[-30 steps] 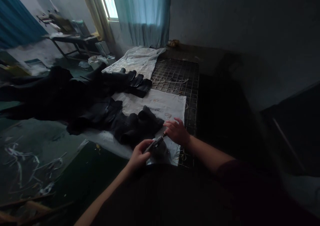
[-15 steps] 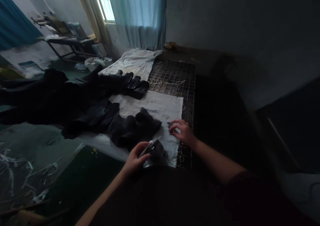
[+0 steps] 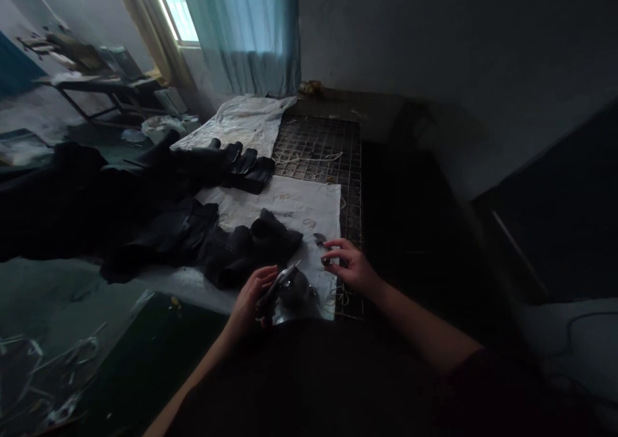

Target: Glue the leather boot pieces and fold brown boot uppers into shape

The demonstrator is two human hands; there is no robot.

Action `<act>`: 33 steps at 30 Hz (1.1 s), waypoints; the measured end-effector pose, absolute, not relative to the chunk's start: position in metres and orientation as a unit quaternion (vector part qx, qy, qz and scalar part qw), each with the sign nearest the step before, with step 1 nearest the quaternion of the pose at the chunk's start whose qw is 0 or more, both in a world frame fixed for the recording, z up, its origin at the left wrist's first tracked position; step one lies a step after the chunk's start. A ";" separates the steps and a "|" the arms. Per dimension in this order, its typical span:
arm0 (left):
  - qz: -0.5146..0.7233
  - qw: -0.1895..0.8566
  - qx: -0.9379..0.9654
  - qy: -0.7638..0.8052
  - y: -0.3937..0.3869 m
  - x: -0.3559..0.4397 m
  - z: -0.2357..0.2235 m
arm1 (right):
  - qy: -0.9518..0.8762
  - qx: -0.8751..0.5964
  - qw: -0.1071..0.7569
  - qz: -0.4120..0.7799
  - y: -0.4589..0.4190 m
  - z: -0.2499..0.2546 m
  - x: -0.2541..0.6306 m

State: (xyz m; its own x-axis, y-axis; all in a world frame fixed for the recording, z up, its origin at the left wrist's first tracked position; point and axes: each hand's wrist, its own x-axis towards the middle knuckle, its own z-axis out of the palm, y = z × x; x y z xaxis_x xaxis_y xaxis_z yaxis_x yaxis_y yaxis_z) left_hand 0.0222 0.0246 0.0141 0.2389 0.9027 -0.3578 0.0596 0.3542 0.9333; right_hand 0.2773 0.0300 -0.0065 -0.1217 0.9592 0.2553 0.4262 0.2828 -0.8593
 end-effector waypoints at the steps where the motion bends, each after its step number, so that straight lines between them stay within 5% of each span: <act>1: 0.342 0.602 0.494 0.526 0.026 0.021 0.016 | -0.677 -0.508 0.429 0.314 0.026 -0.004 0.276; 7: 0.392 0.354 0.677 0.512 0.026 0.028 0.062 | -0.649 -0.505 0.483 0.300 0.000 0.021 0.257; 13: 0.197 0.722 0.522 0.410 0.012 0.055 0.072 | -0.620 -0.492 0.525 0.313 -0.033 0.043 0.227; 18: 0.117 0.858 0.311 0.392 0.001 0.064 0.033 | -0.535 -0.529 0.564 0.342 -0.063 0.031 0.207; 24: 0.043 0.874 0.368 0.313 0.007 0.078 0.021 | -0.462 -0.586 0.602 0.283 -0.085 0.001 0.202; 33: -0.048 0.752 0.620 0.218 0.029 0.117 0.030 | -0.261 -0.626 0.670 0.300 -0.091 -0.011 0.213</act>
State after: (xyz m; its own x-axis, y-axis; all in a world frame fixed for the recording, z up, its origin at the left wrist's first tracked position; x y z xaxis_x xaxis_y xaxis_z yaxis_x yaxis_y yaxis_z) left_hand 0.1170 0.0287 0.0303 0.9003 0.1973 -0.3880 0.3429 0.2274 0.9114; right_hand 0.2133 -0.0910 -0.0114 0.6840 0.7291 -0.0251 -0.0745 0.0356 -0.9966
